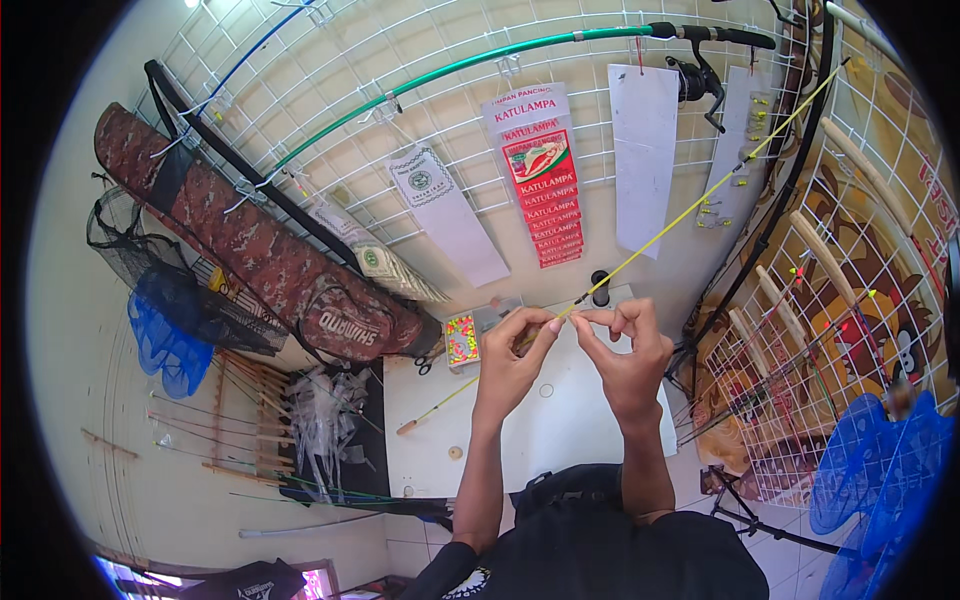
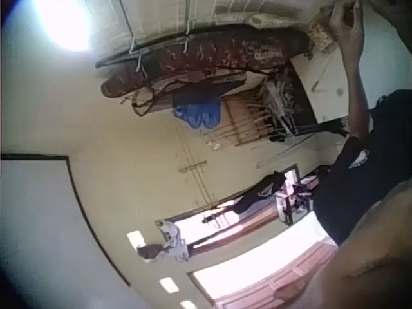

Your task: Attach a fishing float and stopper to a fishing line on a rod.

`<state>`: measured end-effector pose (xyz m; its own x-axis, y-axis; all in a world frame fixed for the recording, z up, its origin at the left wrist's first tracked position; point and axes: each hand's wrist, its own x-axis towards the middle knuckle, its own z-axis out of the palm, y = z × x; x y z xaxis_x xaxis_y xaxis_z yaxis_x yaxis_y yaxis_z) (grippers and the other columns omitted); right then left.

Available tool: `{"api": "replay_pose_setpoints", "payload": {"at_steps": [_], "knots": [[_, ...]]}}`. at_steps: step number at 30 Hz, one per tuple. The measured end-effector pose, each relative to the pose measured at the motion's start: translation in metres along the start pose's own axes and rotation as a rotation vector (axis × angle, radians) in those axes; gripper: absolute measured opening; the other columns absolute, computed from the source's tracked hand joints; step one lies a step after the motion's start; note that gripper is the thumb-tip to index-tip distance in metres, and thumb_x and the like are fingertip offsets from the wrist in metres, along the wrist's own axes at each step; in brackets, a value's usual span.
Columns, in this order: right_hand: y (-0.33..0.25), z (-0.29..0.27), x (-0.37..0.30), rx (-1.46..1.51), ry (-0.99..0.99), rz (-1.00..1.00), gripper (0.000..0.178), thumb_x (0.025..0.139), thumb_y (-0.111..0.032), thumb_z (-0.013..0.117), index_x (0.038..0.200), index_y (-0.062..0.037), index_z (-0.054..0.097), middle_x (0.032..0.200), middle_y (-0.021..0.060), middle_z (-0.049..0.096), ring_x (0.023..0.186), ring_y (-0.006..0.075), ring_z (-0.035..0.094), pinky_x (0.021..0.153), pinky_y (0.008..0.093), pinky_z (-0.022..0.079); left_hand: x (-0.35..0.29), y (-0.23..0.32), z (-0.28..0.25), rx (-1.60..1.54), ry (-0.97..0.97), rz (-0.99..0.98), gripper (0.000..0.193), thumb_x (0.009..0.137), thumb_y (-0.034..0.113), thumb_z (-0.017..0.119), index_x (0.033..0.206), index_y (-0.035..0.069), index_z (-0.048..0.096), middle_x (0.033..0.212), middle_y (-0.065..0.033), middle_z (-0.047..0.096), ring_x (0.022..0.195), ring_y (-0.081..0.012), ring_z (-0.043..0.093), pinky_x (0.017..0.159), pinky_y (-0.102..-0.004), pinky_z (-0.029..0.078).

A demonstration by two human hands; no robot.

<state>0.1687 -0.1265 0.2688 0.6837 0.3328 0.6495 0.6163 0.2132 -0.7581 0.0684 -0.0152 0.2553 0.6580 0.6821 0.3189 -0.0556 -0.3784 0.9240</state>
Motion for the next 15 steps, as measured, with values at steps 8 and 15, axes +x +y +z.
{"api": "replay_pose_setpoints", "payload": {"at_steps": [8, 15], "knots": [[-0.0034, -0.0034, 0.0033, -0.012, 0.004, 0.013, 0.033, 0.078, -0.002, 0.077, 0.082, -0.0050, 0.044, 0.074, 0.0072, 0.069, 0.059, 0.0097, 0.055, 0.054, 0.0242, 0.043, -0.0001, 0.0008, 0.0014, -0.035, 0.000, 0.000, 0.013, 0.089, 0.011, 0.067, 0.091, -0.002, 0.066, 0.076, -0.0011, 0.057, 0.066, -0.0046, 0.047, 0.058, -0.0215, 0.037], [0.0037, 0.0024, 0.0008, 0.172, 0.040, 0.172, 0.023, 0.080, -0.003, 0.074, 0.098, -0.0004, 0.060, 0.079, 0.0062, 0.072, 0.061, 0.0057, 0.050, 0.058, 0.0212, 0.039, -0.0016, 0.0013, 0.0002, -0.018, -0.016, 0.007, 0.013, 0.089, 0.010, 0.067, 0.091, -0.002, 0.066, 0.076, -0.0019, 0.059, 0.067, -0.0047, 0.048, 0.059, -0.0214, 0.038]]}}
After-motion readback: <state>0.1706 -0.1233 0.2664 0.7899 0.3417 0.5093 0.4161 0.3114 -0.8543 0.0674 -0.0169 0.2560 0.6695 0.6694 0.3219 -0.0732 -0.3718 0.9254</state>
